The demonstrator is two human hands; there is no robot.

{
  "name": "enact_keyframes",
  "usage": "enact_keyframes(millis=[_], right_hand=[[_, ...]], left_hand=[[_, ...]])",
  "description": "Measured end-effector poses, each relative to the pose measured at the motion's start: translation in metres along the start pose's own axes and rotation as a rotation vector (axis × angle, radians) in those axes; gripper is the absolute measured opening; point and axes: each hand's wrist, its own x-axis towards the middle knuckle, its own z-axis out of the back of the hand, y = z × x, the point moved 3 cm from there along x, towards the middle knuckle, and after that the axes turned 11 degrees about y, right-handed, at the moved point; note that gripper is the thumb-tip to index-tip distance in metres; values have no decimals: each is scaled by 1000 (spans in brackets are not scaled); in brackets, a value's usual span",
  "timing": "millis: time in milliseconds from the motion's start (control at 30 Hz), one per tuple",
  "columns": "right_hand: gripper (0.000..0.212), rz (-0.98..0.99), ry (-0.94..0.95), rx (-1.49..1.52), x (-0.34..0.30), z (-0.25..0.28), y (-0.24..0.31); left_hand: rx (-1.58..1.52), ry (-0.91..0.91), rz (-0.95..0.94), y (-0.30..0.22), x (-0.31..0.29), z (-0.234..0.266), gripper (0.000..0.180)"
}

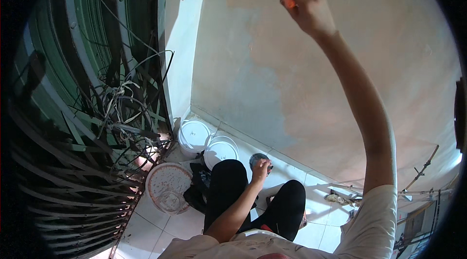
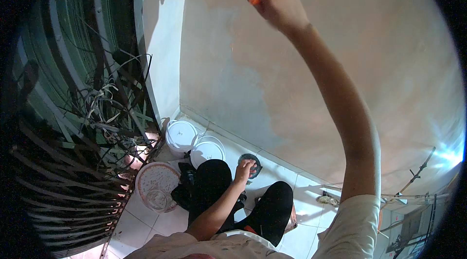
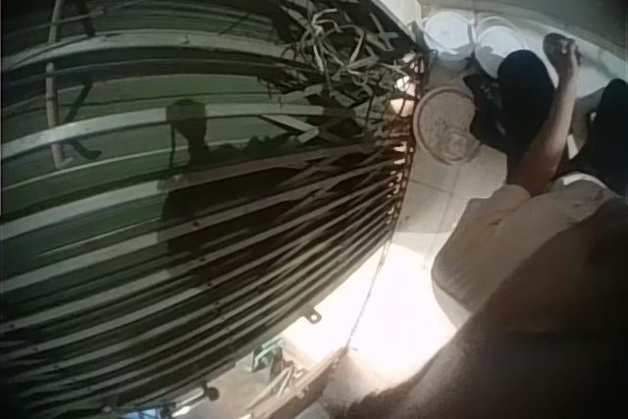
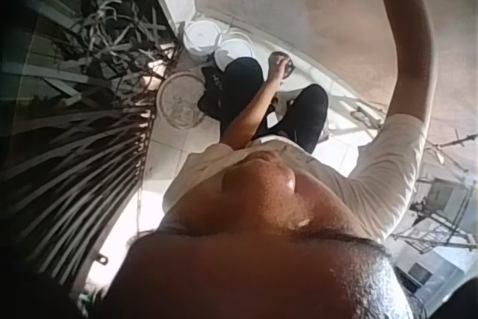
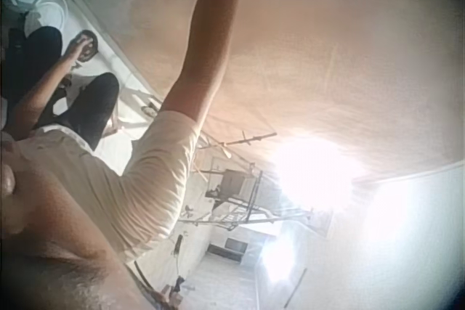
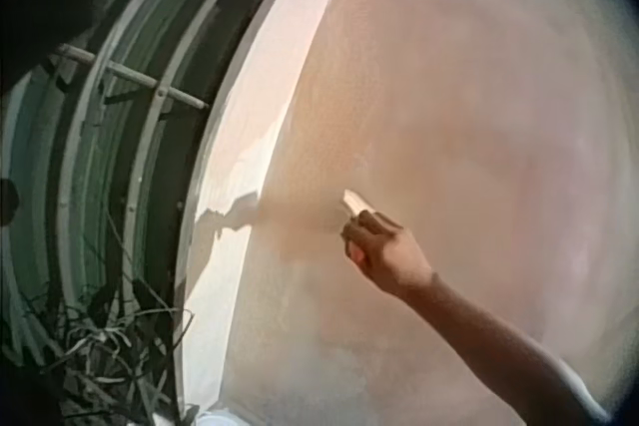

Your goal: The person repeatedly dips a paint brush into a paint tray and paints the wall.

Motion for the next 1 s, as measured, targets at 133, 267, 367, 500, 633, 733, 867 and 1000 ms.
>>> enact_keyframes(millis=[133, 267, 367, 500, 633, 733, 867, 1000], right_hand=[[30, 152, 280, -375, -40, -79, 29], [17, 186, 587, 82, -93, -149, 100], [13, 25, 433, 444, -93, -146, 91], [8, -225, 323, 744, -62, -112, 16], [11, -34, 74, 367, 14, -25, -14], [17, -99, 32, 145, 40, 15, -20], [28, 160, 117, -125, 19, -50, -14], [25, 415, 236, -434, -44, -135, 62]], left_hand=[[-91, -42, -55, -16, -6, -12, 20], [-104, -106, -106, -14, -1, 6, 20], [-107, -60, -66, -4, 3, 6, 24], [-77, -58, -73, -1, 8, 3, 24], [-102, -73, -48, -4, 0, 11, 24], [-79, -36, -61, 1, 3, 6, 23], [-79, -34, 15, 1, 1, -2, 22], [-83, -57, 5, -10, -6, 2, 27]])
